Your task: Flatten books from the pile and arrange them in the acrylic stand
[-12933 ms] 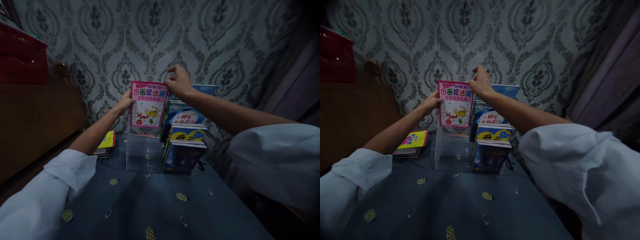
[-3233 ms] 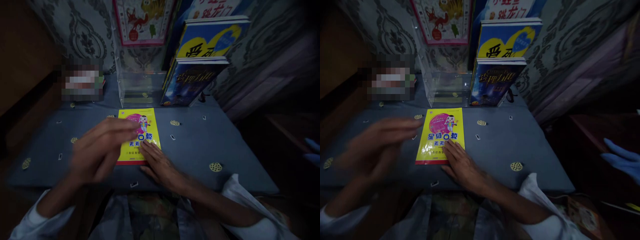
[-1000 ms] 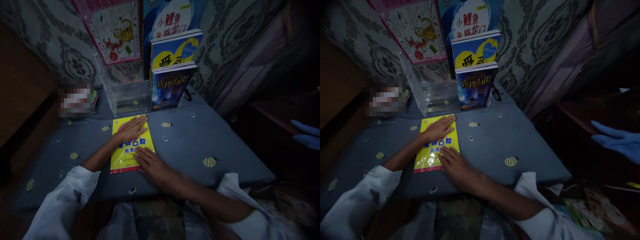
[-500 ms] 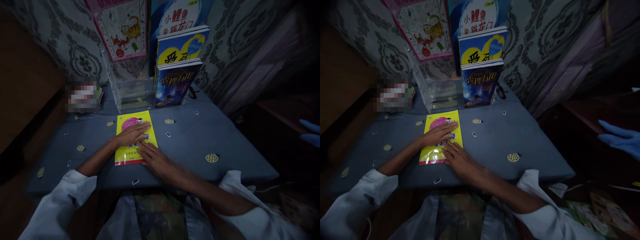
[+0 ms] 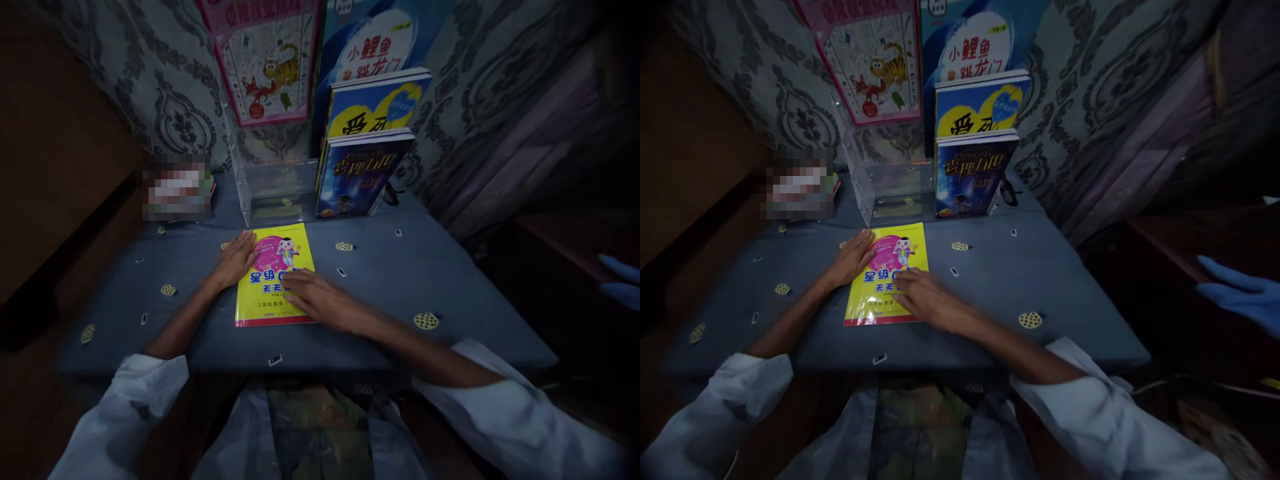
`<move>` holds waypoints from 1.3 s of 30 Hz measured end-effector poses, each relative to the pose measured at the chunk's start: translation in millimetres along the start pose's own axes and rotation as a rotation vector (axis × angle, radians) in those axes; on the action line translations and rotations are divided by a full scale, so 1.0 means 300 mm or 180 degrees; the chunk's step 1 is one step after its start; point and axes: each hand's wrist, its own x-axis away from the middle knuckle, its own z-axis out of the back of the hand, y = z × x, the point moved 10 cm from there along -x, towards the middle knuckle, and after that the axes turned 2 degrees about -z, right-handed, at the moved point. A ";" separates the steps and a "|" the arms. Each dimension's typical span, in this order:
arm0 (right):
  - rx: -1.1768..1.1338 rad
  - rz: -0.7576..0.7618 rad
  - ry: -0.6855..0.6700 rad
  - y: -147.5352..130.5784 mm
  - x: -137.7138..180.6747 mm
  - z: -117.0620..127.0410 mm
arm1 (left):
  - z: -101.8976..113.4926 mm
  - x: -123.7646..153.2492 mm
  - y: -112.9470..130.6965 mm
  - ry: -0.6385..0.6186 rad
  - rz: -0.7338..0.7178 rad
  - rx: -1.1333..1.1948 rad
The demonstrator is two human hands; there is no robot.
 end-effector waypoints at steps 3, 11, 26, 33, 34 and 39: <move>0.0217 -0.0293 -0.0092 0.132 -0.109 0.026 | 0.002 -0.004 0.001 0.0023 -0.0031 -0.0041; 0.0745 -0.0608 0.0055 0.314 -0.151 0.023 | 0.002 0.001 -0.001 0.0094 -0.0029 -0.0080; 0.0896 0.0007 0.0054 0.009 0.213 -0.082 | 0.005 0.002 0.009 0.0009 0.0064 -0.0210; 0.0727 0.0172 0.0098 -0.087 0.332 -0.094 | 0.005 0.080 0.095 -0.0017 -0.0105 -0.0229; 0.0724 0.0227 0.0135 -0.103 0.357 -0.101 | 0.004 0.098 0.114 -0.0016 -0.0156 -0.0209; 0.0861 0.0500 0.0652 -0.148 0.458 -0.108 | 0.006 0.167 0.199 0.0011 -0.0373 -0.0091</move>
